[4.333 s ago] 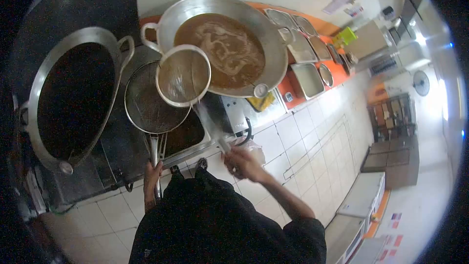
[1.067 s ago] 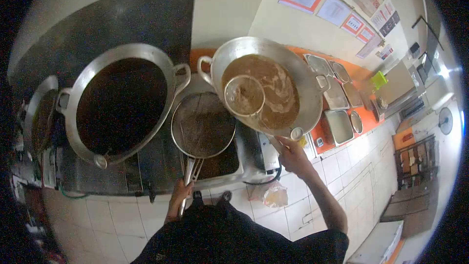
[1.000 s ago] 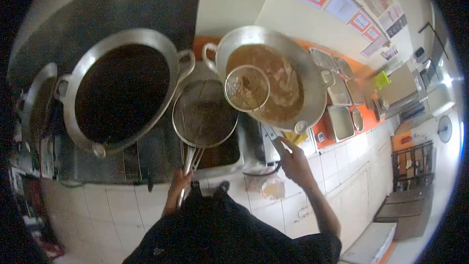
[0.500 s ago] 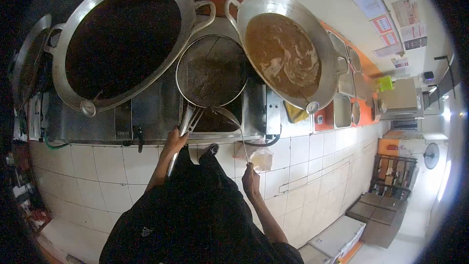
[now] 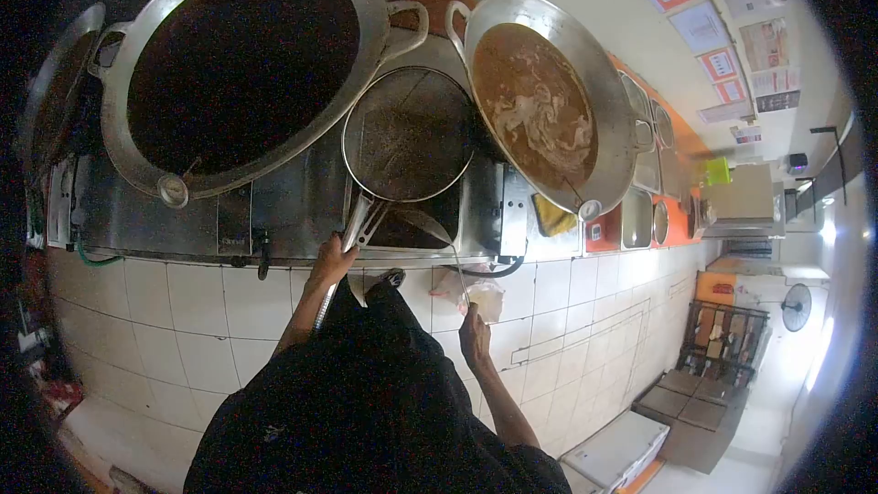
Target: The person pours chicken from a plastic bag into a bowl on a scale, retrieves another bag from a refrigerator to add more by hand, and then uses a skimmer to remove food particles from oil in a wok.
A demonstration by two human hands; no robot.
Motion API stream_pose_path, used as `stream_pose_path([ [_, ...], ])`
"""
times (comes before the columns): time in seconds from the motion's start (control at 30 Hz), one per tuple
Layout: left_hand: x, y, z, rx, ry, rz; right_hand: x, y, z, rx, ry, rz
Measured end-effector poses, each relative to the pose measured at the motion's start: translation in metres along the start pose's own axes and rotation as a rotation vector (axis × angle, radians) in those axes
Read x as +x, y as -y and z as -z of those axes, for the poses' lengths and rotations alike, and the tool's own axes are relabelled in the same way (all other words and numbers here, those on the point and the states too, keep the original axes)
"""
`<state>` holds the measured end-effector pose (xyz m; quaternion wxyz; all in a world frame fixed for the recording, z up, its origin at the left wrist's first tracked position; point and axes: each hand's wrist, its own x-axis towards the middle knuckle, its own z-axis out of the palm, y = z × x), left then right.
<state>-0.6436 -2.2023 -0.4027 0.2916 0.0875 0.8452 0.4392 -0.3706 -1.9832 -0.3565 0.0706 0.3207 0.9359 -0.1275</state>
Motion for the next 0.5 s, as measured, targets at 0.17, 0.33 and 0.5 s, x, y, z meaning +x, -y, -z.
stream_pose_path([
  [0.17,0.003,-0.001,0.003,-0.015,0.055,0.01,0.0,0.006,0.004,-0.009,0.046,-0.015],
  [0.33,0.001,-0.006,0.005,-0.075,0.077,0.044,-0.001,0.002,-0.001,0.052,0.003,-0.009],
  [0.5,0.009,-0.008,0.0,-0.069,0.061,-0.054,0.002,-0.01,-0.004,0.156,-0.012,-0.015],
])
